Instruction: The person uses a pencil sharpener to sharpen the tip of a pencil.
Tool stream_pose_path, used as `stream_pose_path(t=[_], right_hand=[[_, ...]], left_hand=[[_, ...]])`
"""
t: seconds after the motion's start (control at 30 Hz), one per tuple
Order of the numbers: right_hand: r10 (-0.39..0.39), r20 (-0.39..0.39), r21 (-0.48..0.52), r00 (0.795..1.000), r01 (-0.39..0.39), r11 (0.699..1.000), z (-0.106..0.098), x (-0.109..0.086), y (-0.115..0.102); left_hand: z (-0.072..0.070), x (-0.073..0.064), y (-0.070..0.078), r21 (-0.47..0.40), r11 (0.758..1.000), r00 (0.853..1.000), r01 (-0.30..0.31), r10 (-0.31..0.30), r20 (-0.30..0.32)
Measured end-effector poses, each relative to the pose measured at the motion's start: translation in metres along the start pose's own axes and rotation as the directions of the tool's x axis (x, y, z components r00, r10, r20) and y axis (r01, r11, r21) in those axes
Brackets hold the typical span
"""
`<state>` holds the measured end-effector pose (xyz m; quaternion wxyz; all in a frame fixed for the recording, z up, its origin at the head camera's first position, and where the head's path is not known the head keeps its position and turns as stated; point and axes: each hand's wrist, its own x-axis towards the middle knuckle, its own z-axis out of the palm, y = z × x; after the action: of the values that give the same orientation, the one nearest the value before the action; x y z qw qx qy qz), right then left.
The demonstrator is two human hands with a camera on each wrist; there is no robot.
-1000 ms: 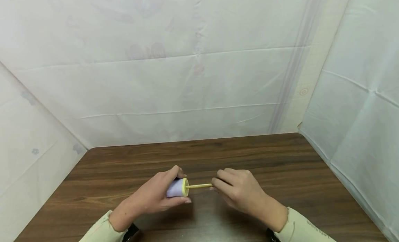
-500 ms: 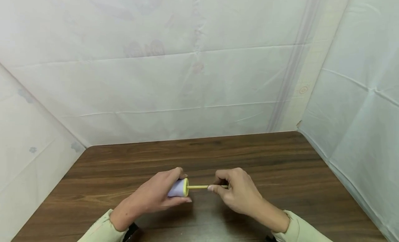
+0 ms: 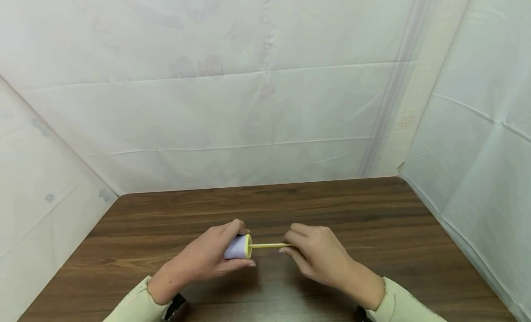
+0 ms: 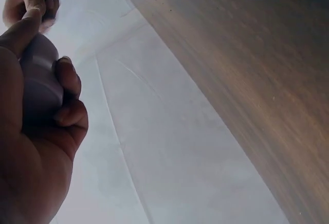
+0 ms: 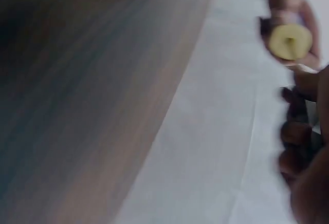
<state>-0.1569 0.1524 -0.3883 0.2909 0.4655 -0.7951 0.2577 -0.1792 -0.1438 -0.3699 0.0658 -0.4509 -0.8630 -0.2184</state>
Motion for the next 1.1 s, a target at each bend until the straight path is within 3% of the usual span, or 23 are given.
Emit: stream_pose_path(t=[0.03, 0.1, 0.13, 0.2, 0.23, 0.3, 0.37, 0.43, 0.47, 0.5, 0.53, 0.57, 0.63, 0.67, 0.7, 0.73, 0.77, 0.87, 0.93, 0.97, 1.0, 1.03, 1.1], right_hand=[[-0.135, -0.064, -0.125, 0.989, 0.126, 0.984, 0.0, 0.002, 0.001], [-0.365, -0.149, -0.357, 0.919, 0.294, 0.887, 0.0, 0.009, 0.003], [-0.44, -0.173, -0.439, 0.881, 0.331, 0.835, -0.001, 0.012, 0.002], [-0.5, -0.193, -0.508, 0.844, 0.35, 0.787, -0.003, 0.016, 0.0], [-0.502, -0.198, -0.516, 0.842, 0.346, 0.784, -0.003, 0.017, -0.001], [-0.468, -0.204, -0.495, 0.86, 0.322, 0.807, -0.002, 0.016, -0.003], [-0.373, -0.197, -0.422, 0.907, 0.265, 0.867, 0.001, 0.011, -0.004], [-0.185, -0.142, -0.257, 0.972, 0.144, 0.956, 0.003, 0.005, -0.007], [-0.051, -0.07, -0.12, 0.996, 0.043, 0.992, 0.002, 0.002, -0.009], [0.092, 0.028, 0.033, 0.995, -0.093, 0.995, 0.001, 0.0, -0.011], [0.225, 0.136, 0.186, 0.965, -0.248, 0.951, -0.001, -0.001, -0.013], [0.331, 0.242, 0.304, 0.912, -0.395, 0.867, -0.003, -0.002, -0.014], [0.465, 0.409, 0.401, 0.785, -0.613, 0.681, -0.008, -0.002, -0.016], [0.484, 0.459, 0.411, 0.745, -0.661, 0.627, -0.01, -0.001, -0.016], [0.487, 0.476, 0.407, 0.732, -0.674, 0.617, -0.012, -0.001, -0.015], [0.479, 0.47, 0.396, 0.741, -0.662, 0.636, -0.012, 0.0, -0.014], [0.469, 0.441, 0.374, 0.765, -0.632, 0.679, -0.013, -0.001, -0.013], [0.388, 0.263, 0.295, 0.883, -0.457, 0.839, -0.012, -0.001, -0.01], [0.218, 0.105, 0.181, 0.97, -0.234, 0.955, -0.01, 0.0, -0.006], [0.097, 0.023, 0.091, 0.995, -0.099, 0.991, -0.009, 0.002, -0.004], [-0.04, -0.052, -0.023, 0.998, 0.039, 0.999, -0.008, 0.004, -0.001], [-0.181, -0.115, -0.146, 0.977, 0.164, 0.976, -0.008, 0.007, 0.001], [-0.421, -0.201, -0.37, 0.884, 0.33, 0.869, -0.008, 0.013, 0.005]], left_hand=[[0.0, 0.0, 0.0, -0.03, 1.0, 1.0, 0.009, -0.009, 0.002], [0.0, 0.0, 0.0, -0.089, 0.996, 1.0, 0.021, -0.02, 0.011], [0.0, 0.0, 0.0, -0.117, 0.993, 0.999, 0.028, -0.026, 0.021], [0.001, 0.0, 0.001, -0.147, 0.989, 0.999, 0.031, -0.026, 0.032], [0.001, 0.0, 0.001, -0.153, 0.988, 0.999, 0.033, -0.027, 0.037], [0.001, -0.001, 0.002, -0.152, 0.988, 0.998, 0.039, -0.032, 0.045], [0.002, -0.001, 0.002, -0.133, 0.99, 0.998, 0.04, -0.033, 0.05], [0.002, -0.001, 0.002, -0.094, 0.995, 0.999, 0.027, -0.022, 0.047], [0.002, -0.001, 0.003, -0.066, 0.998, 0.999, 0.009, -0.006, 0.044], [0.002, -0.001, 0.003, -0.031, 0.999, 0.999, -0.014, 0.016, 0.038], [0.002, 0.0, 0.003, 0.003, 0.999, 0.999, -0.039, 0.039, 0.034], [0.003, 0.0, 0.003, 0.041, 0.997, 0.997, -0.068, 0.067, 0.03], [0.003, 0.001, 0.003, 0.096, 0.989, 0.994, -0.111, 0.109, 0.029], [0.003, 0.001, 0.003, 0.109, 0.987, 0.992, -0.122, 0.119, 0.031], [0.003, 0.002, 0.004, 0.117, 0.986, 0.992, -0.123, 0.12, 0.031], [0.002, 0.001, 0.004, 0.119, 0.986, 0.993, -0.116, 0.114, 0.03], [0.002, 0.001, 0.004, 0.116, 0.988, 0.994, -0.105, 0.102, 0.025], [0.0, 0.001, 0.004, 0.099, 0.993, 0.998, -0.06, 0.06, -0.005], [-0.001, 0.0, 0.003, 0.089, 0.995, 0.999, -0.032, 0.034, -0.027], [-0.001, -0.001, 0.003, 0.073, 0.997, 0.999, -0.021, 0.024, -0.032], [-0.001, -0.001, 0.002, 0.051, 0.999, 0.999, -0.014, 0.016, -0.033], [-0.001, -0.002, 0.002, 0.016, 1.0, 1.0, -0.006, 0.006, -0.026], [-0.001, -0.002, 0.002, -0.07, 0.998, 1.0, 0.009, -0.01, -0.001]])
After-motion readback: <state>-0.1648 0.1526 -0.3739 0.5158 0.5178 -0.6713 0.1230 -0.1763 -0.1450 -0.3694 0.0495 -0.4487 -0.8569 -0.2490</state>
